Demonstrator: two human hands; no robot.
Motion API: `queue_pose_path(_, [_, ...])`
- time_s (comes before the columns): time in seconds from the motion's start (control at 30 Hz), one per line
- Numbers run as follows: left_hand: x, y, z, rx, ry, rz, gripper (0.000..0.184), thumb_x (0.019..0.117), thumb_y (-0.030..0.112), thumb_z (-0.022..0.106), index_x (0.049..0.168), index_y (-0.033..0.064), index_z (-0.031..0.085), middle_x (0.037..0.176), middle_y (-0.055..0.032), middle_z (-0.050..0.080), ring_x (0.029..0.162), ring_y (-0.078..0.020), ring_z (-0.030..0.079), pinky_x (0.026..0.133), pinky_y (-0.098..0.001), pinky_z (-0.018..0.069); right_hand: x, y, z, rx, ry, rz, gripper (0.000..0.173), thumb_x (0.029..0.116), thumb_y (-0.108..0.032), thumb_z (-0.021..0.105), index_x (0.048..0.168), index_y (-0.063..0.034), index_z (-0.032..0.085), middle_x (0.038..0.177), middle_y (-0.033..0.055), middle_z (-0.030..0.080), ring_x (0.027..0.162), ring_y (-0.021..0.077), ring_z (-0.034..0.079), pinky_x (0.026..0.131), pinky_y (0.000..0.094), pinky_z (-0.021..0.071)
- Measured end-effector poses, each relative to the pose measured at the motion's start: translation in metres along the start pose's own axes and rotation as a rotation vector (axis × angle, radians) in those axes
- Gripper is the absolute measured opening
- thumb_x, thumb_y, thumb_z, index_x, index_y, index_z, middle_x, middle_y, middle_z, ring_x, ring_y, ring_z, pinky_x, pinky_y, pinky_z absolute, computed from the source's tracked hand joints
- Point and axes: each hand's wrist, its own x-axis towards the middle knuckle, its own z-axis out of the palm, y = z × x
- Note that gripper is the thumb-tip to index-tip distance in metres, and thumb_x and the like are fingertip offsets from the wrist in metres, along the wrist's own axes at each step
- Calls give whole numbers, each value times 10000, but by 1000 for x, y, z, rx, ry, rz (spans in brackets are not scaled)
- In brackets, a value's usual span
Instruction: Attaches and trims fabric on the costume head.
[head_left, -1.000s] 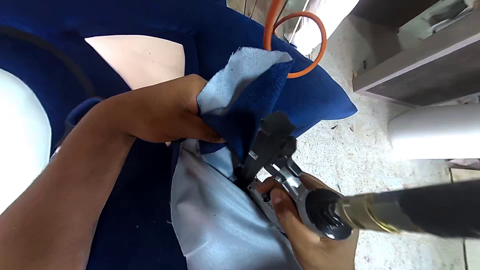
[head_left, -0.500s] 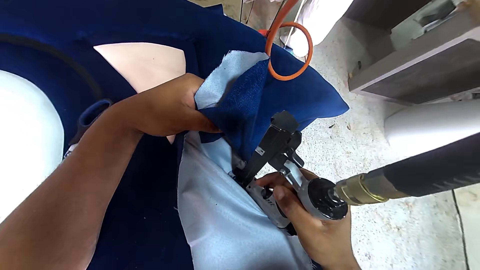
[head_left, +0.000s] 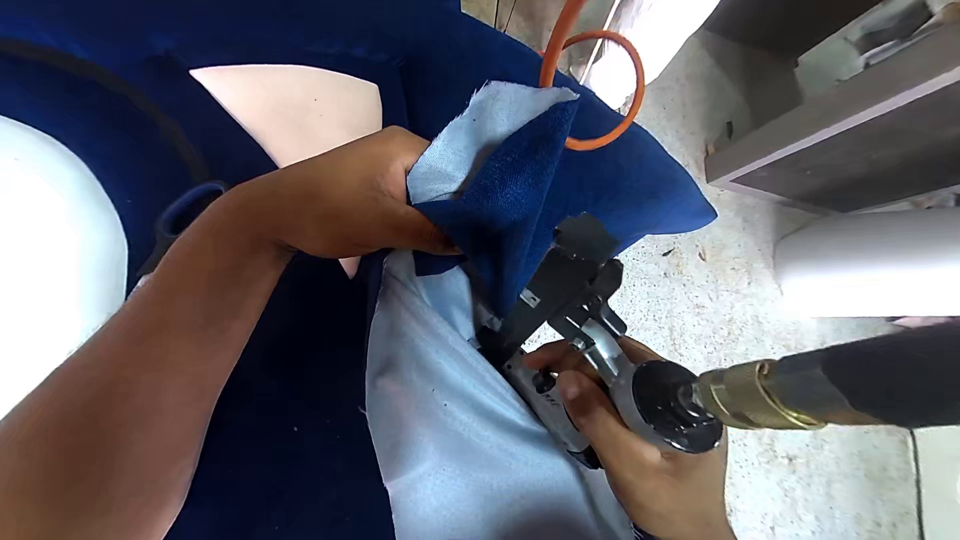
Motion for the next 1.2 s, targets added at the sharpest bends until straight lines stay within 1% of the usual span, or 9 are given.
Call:
queue_pose_path(0.27, [0,2,0,38,9,11,156,862,13,733,1010,52,703,901,6,742,860,-64,717,756,-222,629,2,-3,6,14,-45,-4,163,927,-194,726,1049,-87,716,911,54,733,755,160,697,665,312,609])
queue_pose_path(0.6, [3,0,-2,18,2,61,142,859,-10,724,991,38,702,879,-2,738,832,-69,717,728,-226,632,3,-1,19,-56,108,-45,140,883,-177,742,994,-104,698,869,44,746,727,179,718,644,335,627])
queue_pose_path(0.87, [-5,-1,2,98,87,-16,168,863,55,736,1028,76,714,923,29,747,873,-54,715,778,-229,629,-5,6,-14,87,80,33,194,932,-199,725,1078,-73,702,985,137,768,858,311,752,752,457,653])
queue_pose_path(0.97, [-13,-8,-4,62,95,-162,213,851,23,734,1054,84,714,947,6,752,881,-72,718,790,-249,630,-19,12,-46,141,135,32,196,942,-185,715,1085,-55,682,1012,193,751,905,394,742,821,539,642])
queue_pose_path(1.0, [-17,-11,-7,67,119,-257,203,858,26,732,1051,90,718,932,-3,752,839,-72,715,749,-248,626,-26,15,-58,154,171,42,197,938,-190,713,1077,-54,683,1007,203,747,902,402,738,820,547,637])
queue_pose_path(1.07, [-21,-10,-9,220,307,-458,83,899,116,749,970,98,712,763,-20,711,571,-79,629,481,-249,529,-39,26,-85,184,245,61,206,936,-204,721,1053,-39,684,991,225,739,892,419,732,816,566,630])
queue_pose_path(1.13, [-18,2,-2,658,577,-605,312,938,371,740,981,75,650,743,-95,626,571,-220,582,511,-451,512,-55,41,-111,197,320,87,200,930,-182,715,1030,-18,662,975,243,731,896,441,728,830,594,622])
queue_pose_path(1.17, [-17,14,6,829,696,-640,448,939,462,712,1080,43,641,891,-177,653,732,-330,638,657,-593,534,-64,49,-122,192,352,100,187,926,-168,706,1016,-13,653,961,243,729,894,443,727,833,595,620])
queue_pose_path(1.2, [-15,26,16,938,770,-634,548,936,532,681,1174,43,616,1028,-202,660,852,-367,658,748,-632,530,-73,57,-132,183,379,114,177,926,-163,700,1005,-13,650,949,237,729,889,439,729,834,590,621])
